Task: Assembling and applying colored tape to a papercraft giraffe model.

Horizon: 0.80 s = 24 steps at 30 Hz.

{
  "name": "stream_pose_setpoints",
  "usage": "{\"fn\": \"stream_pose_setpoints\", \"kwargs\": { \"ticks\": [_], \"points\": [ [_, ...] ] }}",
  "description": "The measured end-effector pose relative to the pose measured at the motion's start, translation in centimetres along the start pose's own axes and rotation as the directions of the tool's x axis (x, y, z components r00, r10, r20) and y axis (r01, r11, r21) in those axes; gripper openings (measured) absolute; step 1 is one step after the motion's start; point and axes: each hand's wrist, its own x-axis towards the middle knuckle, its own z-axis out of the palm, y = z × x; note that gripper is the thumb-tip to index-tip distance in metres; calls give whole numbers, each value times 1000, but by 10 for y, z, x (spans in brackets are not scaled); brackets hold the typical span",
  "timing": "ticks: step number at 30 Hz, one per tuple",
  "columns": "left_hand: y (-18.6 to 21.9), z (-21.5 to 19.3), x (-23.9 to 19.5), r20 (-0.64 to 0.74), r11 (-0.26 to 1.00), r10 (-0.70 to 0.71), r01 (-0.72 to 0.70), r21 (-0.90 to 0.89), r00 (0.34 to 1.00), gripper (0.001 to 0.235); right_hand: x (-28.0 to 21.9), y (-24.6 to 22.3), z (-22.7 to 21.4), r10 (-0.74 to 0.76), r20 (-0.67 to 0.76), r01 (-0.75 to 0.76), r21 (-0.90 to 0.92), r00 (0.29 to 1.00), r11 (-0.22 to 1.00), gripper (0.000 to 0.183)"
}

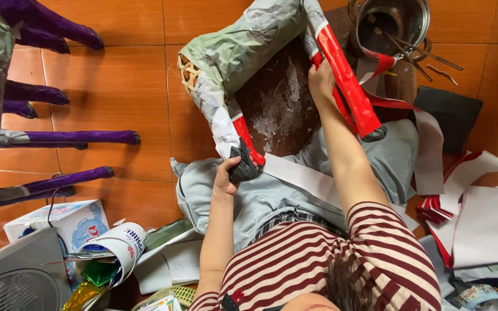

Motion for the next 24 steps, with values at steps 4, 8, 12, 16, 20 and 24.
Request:
{"fn": "stream_pose_setpoints", "kwargs": {
  "ticks": [4,8,12,16,20,24],
  "points": [
    [-2,-3,2,-1,1000,-4,4,-8,1000,35,-76,-94,-104,-220,-226,243,82,949,967,73],
    [2,-5,7,29,1000,10,-10,6,1000,34,-120,-143,-213,-586,45,535,357,809,766,25],
    [-2,-16,11,62,1000,18,-19,4,998,34,-45,-122,-273,-550,-136,562,314,824,765,22],
    [-3,-21,15,31,999,33,-33,-15,999,35,63,-36,-226,-325,176,343,-76,929,936,38],
    [-8,-17,20,7,999,46,-46,-26,999,36,103,17,-179,66,649,279,-413,758,867,60],
    [-5,-1,9,17,996,83,-83,-23,996,34,134,75,-134,-28,715,326,-283,698,902,35]
  ]
}}
